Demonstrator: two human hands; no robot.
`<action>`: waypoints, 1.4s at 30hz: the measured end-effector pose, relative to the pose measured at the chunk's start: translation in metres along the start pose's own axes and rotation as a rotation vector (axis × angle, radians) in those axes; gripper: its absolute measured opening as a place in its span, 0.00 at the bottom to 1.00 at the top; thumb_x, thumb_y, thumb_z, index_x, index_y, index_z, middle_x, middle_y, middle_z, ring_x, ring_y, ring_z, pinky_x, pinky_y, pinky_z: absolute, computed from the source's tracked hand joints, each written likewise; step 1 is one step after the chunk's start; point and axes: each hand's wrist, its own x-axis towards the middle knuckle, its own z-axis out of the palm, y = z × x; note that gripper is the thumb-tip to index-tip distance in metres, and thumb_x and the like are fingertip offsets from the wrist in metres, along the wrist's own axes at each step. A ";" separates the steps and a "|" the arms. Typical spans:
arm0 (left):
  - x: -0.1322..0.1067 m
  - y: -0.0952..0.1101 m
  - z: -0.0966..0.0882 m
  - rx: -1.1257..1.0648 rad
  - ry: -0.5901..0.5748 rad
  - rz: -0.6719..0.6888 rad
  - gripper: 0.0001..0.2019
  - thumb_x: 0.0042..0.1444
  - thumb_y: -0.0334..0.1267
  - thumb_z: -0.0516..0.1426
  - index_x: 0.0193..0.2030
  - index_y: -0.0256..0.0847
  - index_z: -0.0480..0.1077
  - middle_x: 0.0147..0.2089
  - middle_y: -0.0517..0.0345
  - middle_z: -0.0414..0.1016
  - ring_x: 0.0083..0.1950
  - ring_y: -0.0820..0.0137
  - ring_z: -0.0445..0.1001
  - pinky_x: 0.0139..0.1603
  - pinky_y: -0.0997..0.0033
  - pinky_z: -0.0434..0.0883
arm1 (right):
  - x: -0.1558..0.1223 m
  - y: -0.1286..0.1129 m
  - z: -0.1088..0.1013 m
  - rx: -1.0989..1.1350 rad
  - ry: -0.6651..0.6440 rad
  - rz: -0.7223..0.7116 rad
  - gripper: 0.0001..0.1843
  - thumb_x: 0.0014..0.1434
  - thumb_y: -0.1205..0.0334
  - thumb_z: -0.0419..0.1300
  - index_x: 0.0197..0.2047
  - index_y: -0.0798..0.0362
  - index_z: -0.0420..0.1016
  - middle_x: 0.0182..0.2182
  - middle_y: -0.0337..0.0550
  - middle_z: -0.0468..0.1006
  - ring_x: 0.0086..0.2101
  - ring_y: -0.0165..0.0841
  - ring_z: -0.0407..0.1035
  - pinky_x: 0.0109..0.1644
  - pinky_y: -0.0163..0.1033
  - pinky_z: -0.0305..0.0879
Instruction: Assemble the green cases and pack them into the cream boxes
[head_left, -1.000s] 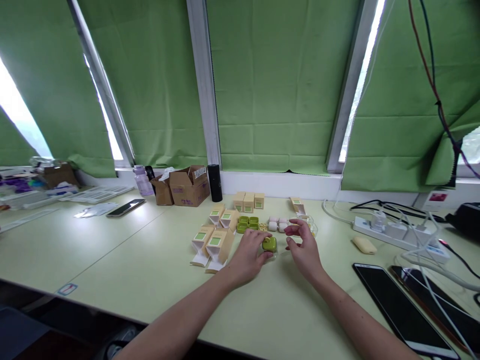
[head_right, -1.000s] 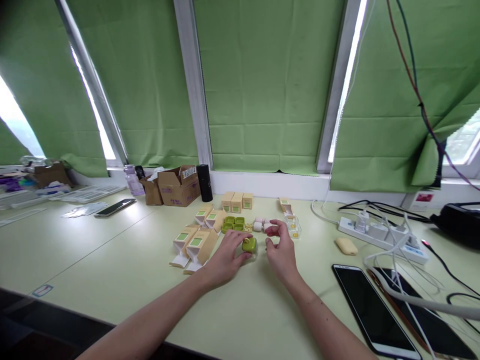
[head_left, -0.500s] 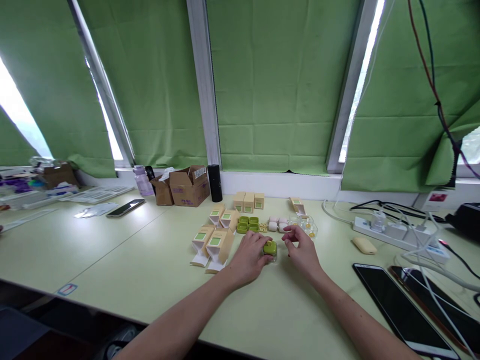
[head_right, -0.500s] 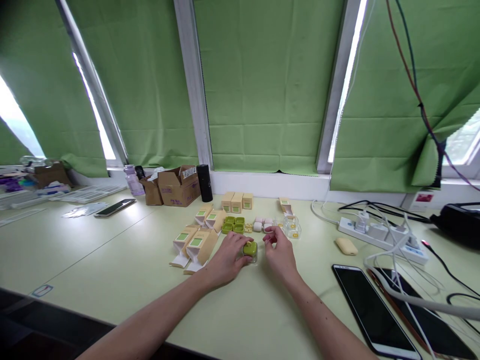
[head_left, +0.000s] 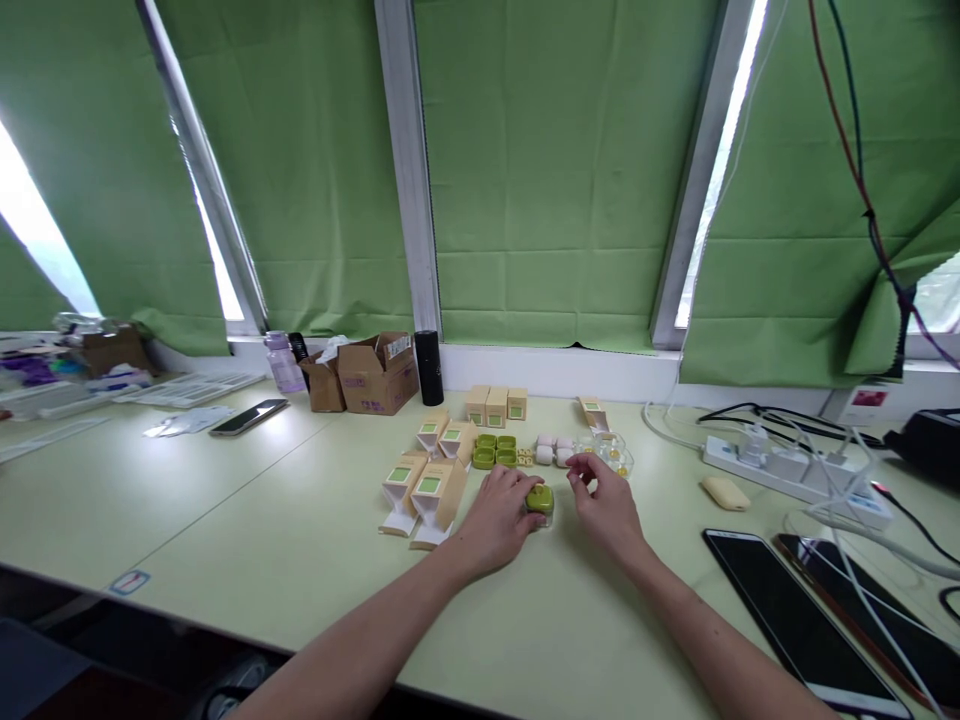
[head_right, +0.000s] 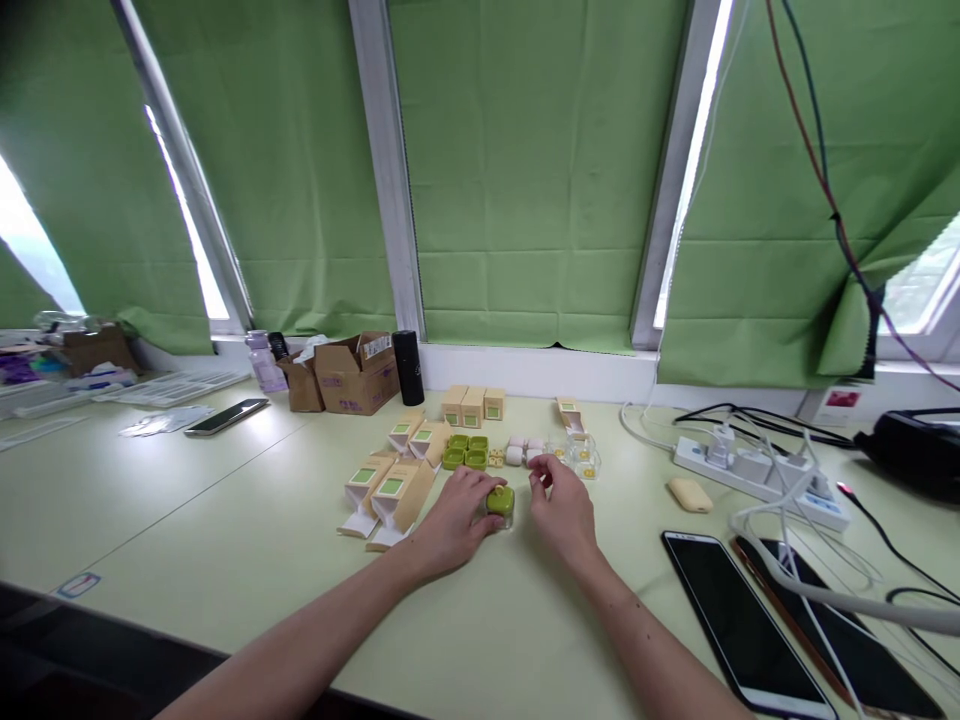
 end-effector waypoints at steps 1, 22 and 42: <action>0.000 0.000 0.000 0.002 -0.002 -0.002 0.22 0.62 0.40 0.63 0.62 0.45 0.70 0.54 0.50 0.74 0.57 0.55 0.65 0.59 0.54 0.66 | 0.002 0.000 -0.001 -0.039 0.018 -0.011 0.11 0.62 0.57 0.54 0.43 0.47 0.76 0.39 0.43 0.82 0.37 0.40 0.73 0.39 0.43 0.65; 0.000 0.003 -0.012 -0.074 0.266 0.009 0.15 0.71 0.41 0.51 0.59 0.43 0.70 0.57 0.47 0.75 0.60 0.56 0.67 0.63 0.47 0.68 | 0.141 0.050 -0.049 -0.759 -0.276 0.173 0.34 0.73 0.46 0.39 0.45 0.51 0.85 0.52 0.54 0.81 0.63 0.51 0.62 0.65 0.58 0.54; 0.001 -0.001 -0.013 -0.179 0.322 -0.013 0.17 0.73 0.45 0.46 0.57 0.43 0.72 0.55 0.49 0.77 0.59 0.58 0.68 0.63 0.49 0.68 | 0.146 0.061 -0.029 -0.784 -0.268 0.135 0.32 0.74 0.48 0.36 0.53 0.52 0.79 0.56 0.53 0.80 0.62 0.47 0.66 0.69 0.58 0.47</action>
